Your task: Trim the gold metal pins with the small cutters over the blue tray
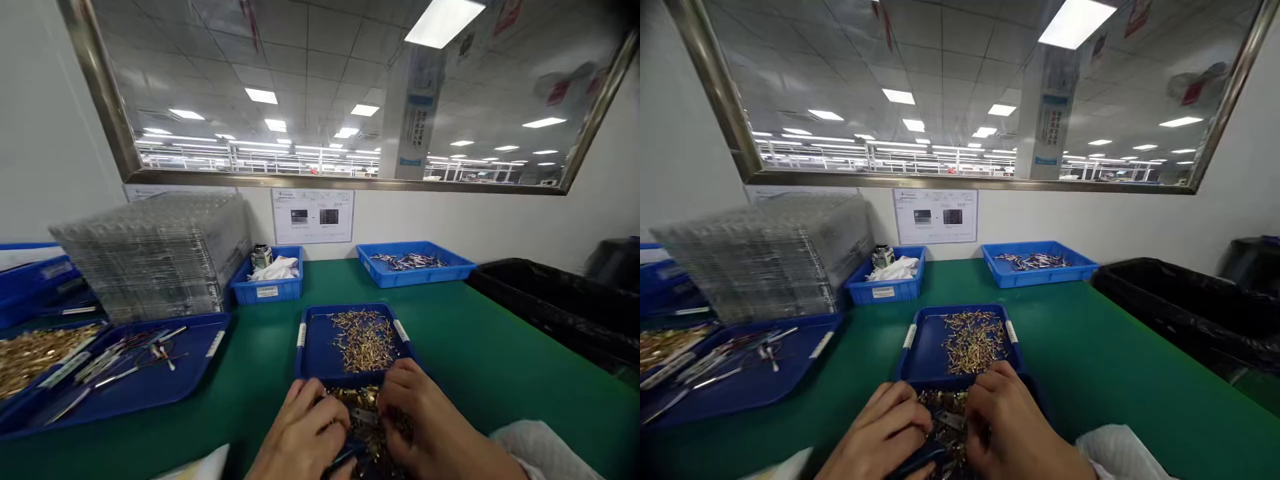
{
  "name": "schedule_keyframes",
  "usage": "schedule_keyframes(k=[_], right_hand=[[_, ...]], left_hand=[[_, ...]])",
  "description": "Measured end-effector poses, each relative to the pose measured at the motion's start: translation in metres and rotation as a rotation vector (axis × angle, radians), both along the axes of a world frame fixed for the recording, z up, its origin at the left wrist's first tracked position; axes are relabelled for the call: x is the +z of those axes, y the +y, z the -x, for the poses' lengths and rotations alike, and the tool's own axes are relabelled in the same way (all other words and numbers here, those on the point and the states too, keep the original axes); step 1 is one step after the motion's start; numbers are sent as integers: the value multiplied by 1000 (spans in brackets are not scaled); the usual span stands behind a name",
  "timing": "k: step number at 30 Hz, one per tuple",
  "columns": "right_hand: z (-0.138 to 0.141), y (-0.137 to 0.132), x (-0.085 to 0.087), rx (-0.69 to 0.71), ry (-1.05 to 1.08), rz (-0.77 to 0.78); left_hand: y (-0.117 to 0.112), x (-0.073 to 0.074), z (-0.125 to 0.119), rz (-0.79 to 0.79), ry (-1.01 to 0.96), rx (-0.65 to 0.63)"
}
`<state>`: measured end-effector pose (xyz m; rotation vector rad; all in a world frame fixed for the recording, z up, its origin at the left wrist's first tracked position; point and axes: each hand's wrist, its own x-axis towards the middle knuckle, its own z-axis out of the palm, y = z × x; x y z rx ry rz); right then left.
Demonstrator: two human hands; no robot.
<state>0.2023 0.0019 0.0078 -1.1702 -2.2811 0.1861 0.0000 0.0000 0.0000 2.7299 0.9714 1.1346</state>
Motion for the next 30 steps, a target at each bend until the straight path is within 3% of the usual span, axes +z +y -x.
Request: schedule_keyframes(k=[6, 14, 16, 20, 24, 27, 30], right_hand=[[1, 1, -4, 54, 17, -54], [-7, 0, 5, 86, 46, 33], [-9, -1, 6, 109, 114, -20], [-12, 1, 4, 46, 318, -220], [-19, 13, -4, -131, 300, -330], [-25, 20, -9, -267, 124, -254], [-26, 22, -11, -231, -7, -73]], left_hand=[[1, -4, 0, -55, 38, -51], [3, 1, 1, -2, -1, -31], [7, -4, 1, -37, -80, -73], [11, -13, 1, 13, -122, -27], [7, -3, 0, 75, -91, -1], [3, 7, 1, 159, -13, 28], [2, 8, 0, 165, -21, 58]])
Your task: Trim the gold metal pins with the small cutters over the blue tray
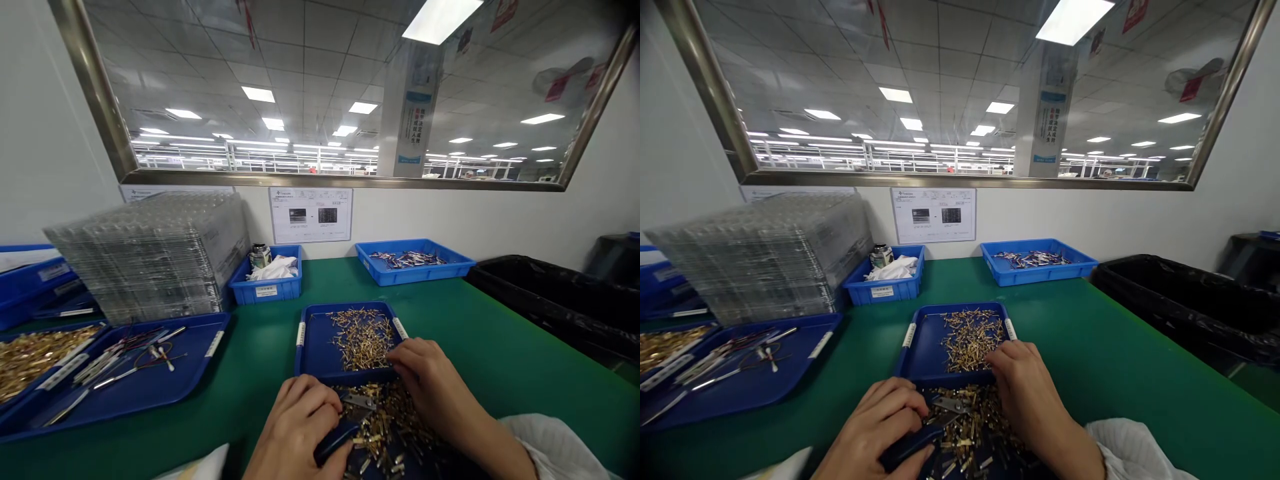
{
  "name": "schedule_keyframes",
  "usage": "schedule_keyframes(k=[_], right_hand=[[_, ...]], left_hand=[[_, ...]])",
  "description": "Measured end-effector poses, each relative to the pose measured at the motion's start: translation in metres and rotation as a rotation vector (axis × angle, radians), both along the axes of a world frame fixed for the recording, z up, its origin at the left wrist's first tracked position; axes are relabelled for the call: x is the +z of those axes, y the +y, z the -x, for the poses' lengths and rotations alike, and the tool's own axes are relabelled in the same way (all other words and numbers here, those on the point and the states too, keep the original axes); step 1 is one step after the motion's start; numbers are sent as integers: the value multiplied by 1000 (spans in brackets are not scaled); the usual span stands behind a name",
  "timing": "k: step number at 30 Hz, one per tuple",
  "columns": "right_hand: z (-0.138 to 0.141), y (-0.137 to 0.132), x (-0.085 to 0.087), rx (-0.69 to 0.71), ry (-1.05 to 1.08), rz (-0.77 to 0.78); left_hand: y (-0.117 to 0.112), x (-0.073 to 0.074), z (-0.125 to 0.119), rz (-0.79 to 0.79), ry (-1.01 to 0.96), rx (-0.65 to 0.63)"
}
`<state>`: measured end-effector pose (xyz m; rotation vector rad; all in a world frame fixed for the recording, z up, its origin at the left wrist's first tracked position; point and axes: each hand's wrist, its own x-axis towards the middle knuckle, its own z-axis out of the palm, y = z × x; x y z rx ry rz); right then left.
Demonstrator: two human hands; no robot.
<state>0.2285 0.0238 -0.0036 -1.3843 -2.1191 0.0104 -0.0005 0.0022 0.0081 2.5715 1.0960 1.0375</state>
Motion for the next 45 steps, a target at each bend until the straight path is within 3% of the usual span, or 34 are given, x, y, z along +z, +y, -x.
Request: schedule_keyframes(k=[3, 8, 13, 17, 25, 31, 35, 38, 41, 45], right_hand=[[3, -3, 0, 60, -52, 151], [8, -7, 0, 95, -86, 260], [13, -12, 8, 173, 93, 292], [18, -17, 17, 268, 185, 297], [20, -19, 15, 274, 170, 303], [22, -19, 17, 266, 207, 298], [24, -20, 16, 264, 201, 280], [26, -21, 17, 232, 209, 257], [27, -21, 18, 195, 242, 248], [27, -22, 20, 168, 325, 217]], left_hand=[[2, -5, -1, -17, -11, 11], [1, -5, -1, -3, 0, 24], [0, 0, 0, 11, 60, 24], [5, -8, -1, -55, 45, -13], [10, -23, 0, -139, 0, -51], [9, -29, 1, -130, 17, 35], [11, -34, 0, -177, -7, 21], [12, -29, 1, -220, -31, -34], [9, -15, 2, -239, -34, -70], [3, -2, 1, -236, -32, -53]])
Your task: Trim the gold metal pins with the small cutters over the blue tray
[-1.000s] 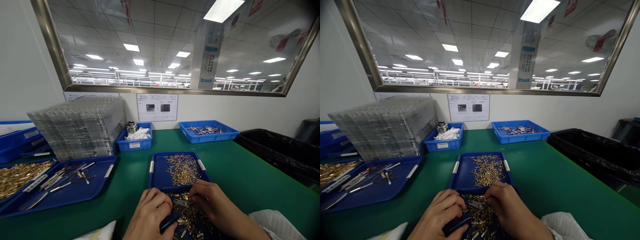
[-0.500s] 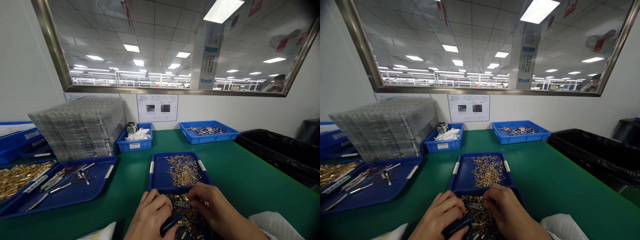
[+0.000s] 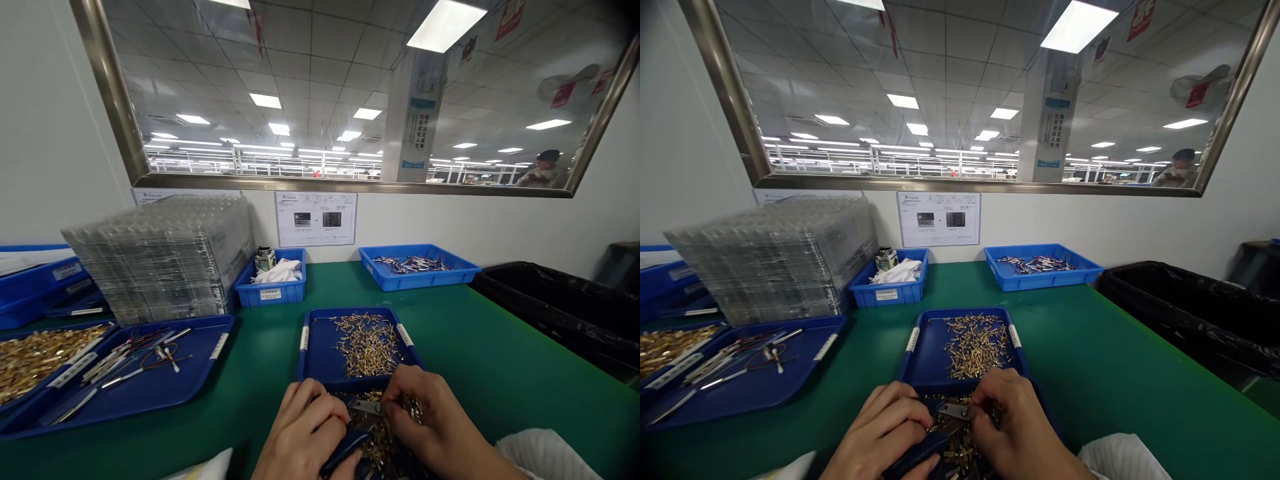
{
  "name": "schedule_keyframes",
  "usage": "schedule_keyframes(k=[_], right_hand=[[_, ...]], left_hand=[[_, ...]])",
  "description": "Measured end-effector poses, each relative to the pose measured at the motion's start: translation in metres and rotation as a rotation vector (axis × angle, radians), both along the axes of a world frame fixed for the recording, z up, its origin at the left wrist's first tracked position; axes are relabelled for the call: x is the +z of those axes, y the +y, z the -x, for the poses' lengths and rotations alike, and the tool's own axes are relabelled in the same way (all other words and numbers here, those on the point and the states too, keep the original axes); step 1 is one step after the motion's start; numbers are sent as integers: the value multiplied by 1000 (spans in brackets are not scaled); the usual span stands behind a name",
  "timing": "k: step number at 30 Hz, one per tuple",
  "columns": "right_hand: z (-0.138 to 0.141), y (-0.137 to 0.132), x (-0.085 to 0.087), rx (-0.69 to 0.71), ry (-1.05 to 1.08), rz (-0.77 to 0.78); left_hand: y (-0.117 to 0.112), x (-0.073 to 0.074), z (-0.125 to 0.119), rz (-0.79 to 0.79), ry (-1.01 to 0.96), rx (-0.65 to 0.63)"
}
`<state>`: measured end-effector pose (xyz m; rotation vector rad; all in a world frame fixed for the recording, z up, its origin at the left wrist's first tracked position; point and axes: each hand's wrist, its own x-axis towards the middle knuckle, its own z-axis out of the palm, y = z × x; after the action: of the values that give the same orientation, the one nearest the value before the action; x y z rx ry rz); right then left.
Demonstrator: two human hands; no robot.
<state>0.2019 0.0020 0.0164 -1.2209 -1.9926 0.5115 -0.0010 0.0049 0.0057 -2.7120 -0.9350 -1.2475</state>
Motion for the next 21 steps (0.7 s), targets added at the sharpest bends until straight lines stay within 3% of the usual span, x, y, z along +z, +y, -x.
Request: schedule_keyframes(k=[3, 8, 11, 16, 21], right_hand=[[-1, 0, 0, 5, 156, 64], [-1, 2, 0, 71, 399, 320], [-1, -1, 0, 40, 218, 266], [-2, -5, 4, 71, -167, 57], [3, -2, 2, 89, -325, -138]], left_hand=[[0, -5, -3, -55, -111, -20], [4, -17, -5, 55, -229, -27], [3, -10, -3, 109, -175, -39], [-1, 7, 2, 110, 112, -36], [1, 3, 3, 4, 226, -62]])
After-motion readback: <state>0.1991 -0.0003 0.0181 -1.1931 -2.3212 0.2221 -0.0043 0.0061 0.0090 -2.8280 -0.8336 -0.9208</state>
